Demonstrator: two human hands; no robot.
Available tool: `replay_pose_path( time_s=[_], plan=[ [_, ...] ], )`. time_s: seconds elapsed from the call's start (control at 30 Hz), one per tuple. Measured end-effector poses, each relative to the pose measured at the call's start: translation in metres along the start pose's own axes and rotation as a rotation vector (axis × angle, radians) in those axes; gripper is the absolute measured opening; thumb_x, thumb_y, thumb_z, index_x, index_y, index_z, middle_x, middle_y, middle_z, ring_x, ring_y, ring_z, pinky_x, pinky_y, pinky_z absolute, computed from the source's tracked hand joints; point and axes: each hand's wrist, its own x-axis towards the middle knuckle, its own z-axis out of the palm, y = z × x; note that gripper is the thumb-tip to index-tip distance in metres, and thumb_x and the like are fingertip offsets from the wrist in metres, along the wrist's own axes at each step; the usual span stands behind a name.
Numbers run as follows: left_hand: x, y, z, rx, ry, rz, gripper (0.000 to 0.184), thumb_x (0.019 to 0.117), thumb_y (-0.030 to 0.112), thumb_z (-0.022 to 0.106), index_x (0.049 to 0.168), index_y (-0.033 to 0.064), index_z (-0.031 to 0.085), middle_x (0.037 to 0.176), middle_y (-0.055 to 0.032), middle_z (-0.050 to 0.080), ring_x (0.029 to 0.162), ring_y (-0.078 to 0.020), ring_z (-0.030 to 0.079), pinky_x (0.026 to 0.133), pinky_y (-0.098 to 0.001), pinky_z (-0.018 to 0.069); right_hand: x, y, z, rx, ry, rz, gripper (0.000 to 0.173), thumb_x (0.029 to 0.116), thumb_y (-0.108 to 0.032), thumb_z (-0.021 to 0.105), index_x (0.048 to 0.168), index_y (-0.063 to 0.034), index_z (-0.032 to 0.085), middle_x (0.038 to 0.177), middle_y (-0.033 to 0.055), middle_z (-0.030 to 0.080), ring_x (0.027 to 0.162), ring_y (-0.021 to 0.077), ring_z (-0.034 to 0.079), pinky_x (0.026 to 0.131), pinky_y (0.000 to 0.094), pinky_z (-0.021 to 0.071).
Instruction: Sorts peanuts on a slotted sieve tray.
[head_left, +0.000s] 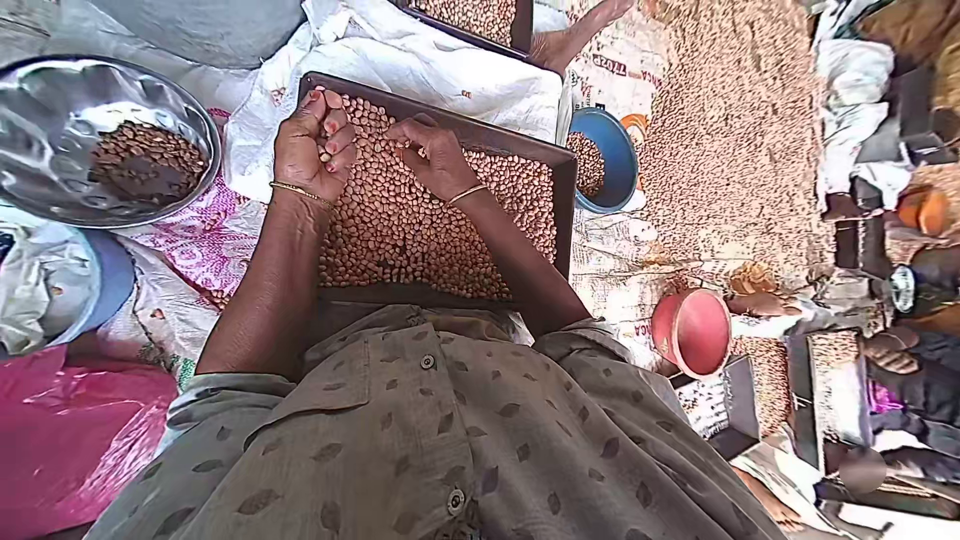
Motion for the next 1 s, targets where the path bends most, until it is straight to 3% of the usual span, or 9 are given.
replay_pose_path(
  time_s=[0.13, 0.23, 0.4, 0.47, 0.53, 0.6, 0.67, 0.8, 1.0],
  plan=[
    [0.000, 0.001, 0.002, -0.013, 0.007, -0.004, 0.039, 0.1137, 0.023, 0.020, 0.092, 0.0159, 0.053, 0.062, 0.0080, 0.045, 0.043, 0.0002, 0.036, 0.040, -0.0122, 0.0294, 0.011, 0.002, 0.039, -0.209, 0.018, 0.014, 0.026, 0.0978, -0.007, 0.062, 0.120, -0.0046, 0.073, 0.128, 0.0211, 0.065, 0.110, 0.0337, 0.068, 0.093, 0.0441, 0.0573],
    [-0.001, 0.001, 0.002, -0.010, 0.020, -0.015, 0.039, 0.1139, 0.023, 0.021, 0.093, 0.0160, 0.052, 0.063, 0.0081, 0.044, 0.043, 0.0001, 0.035, 0.040, -0.0124, 0.0290, 0.006, 0.017, 0.043, -0.218, 0.147, -0.037, 0.018, 0.0995, -0.008, 0.061, 0.108, -0.0012, 0.075, 0.116, 0.0197, 0.071, 0.101, 0.0322, 0.072, 0.086, 0.0440, 0.0596],
    [-0.003, 0.001, 0.005, 0.190, 0.017, -0.108, 0.046, 0.1138, 0.032, 0.019, 0.096, 0.0148, 0.057, 0.064, 0.0081, 0.048, 0.044, -0.0004, 0.037, 0.040, -0.0135, 0.0305, -0.003, 0.024, 0.009, 0.101, 0.313, 0.068, 0.016, 0.0965, -0.003, 0.063, 0.105, 0.0021, 0.076, 0.100, 0.0147, 0.075, 0.087, 0.0192, 0.073, 0.080, 0.0340, 0.0593],
    [-0.005, 0.001, 0.008, 0.397, 0.029, -0.203, 0.061, 0.1122, 0.047, 0.015, 0.103, 0.0129, 0.065, 0.070, 0.0054, 0.058, 0.045, -0.0017, 0.041, 0.040, -0.0149, 0.0313, -0.006, 0.005, -0.005, 0.321, 0.299, 0.062, 0.019, 0.0979, 0.000, 0.060, 0.111, 0.0071, 0.071, 0.099, 0.0151, 0.074, 0.079, 0.0158, 0.072, 0.071, 0.0305, 0.0622],
    [-0.007, -0.001, 0.013, 0.511, 0.025, -0.292, 0.066, 0.1104, 0.053, 0.014, 0.108, 0.0138, 0.067, 0.076, 0.0039, 0.064, 0.048, -0.0030, 0.044, 0.041, -0.0163, 0.0318, -0.009, -0.014, -0.012, 0.444, 0.272, -0.003, 0.024, 0.1002, 0.001, 0.057, 0.120, 0.0110, 0.067, 0.100, 0.0159, 0.072, 0.080, 0.0169, 0.072, 0.074, 0.0321, 0.0635],
    [-0.009, -0.002, 0.015, 0.484, -0.001, -0.327, 0.060, 0.1119, 0.048, 0.018, 0.107, 0.0127, 0.066, 0.076, 0.0031, 0.063, 0.047, -0.0026, 0.043, 0.041, -0.0156, 0.0313, -0.011, -0.016, -0.008, 0.394, 0.296, -0.009, 0.018, 0.1003, 0.000, 0.057, 0.110, 0.0101, 0.069, 0.091, 0.0142, 0.072, 0.073, 0.0152, 0.072, 0.069, 0.0310, 0.0635],
    [-0.007, -0.002, 0.012, 0.357, -0.014, -0.306, 0.048, 0.1134, 0.035, 0.024, 0.100, 0.0118, 0.064, 0.070, 0.0054, 0.057, 0.044, 0.0001, 0.039, 0.039, -0.0127, 0.0298, -0.015, -0.007, -0.002, 0.245, 0.172, 0.072, 0.015, 0.0980, -0.002, 0.059, 0.103, 0.0066, 0.070, 0.087, 0.0133, 0.071, 0.069, 0.0150, 0.069, 0.068, 0.0312, 0.0607],
    [-0.004, 0.002, 0.006, 0.191, 0.017, -0.198, 0.037, 0.1125, 0.022, 0.027, 0.089, 0.0158, 0.055, 0.059, 0.0099, 0.042, 0.043, 0.0016, 0.034, 0.039, -0.0115, 0.0264, -0.024, -0.007, 0.018, -0.190, -0.248, 0.115, 0.022, 0.0962, -0.005, 0.062, 0.116, 0.0004, 0.070, 0.111, 0.0200, 0.070, 0.099, 0.0338, 0.070, 0.089, 0.0494, 0.0568],
    [-0.004, 0.001, 0.007, 0.202, 0.028, -0.190, 0.037, 0.1125, 0.022, 0.026, 0.091, 0.0157, 0.055, 0.059, 0.0100, 0.041, 0.042, 0.0019, 0.034, 0.039, -0.0115, 0.0269, -0.023, -0.024, 0.026, -0.410, -0.316, 0.132, 0.031, 0.0966, -0.006, 0.056, 0.125, -0.0034, 0.068, 0.118, 0.0181, 0.069, 0.103, 0.0359, 0.070, 0.083, 0.0525, 0.0564]
  ],
)
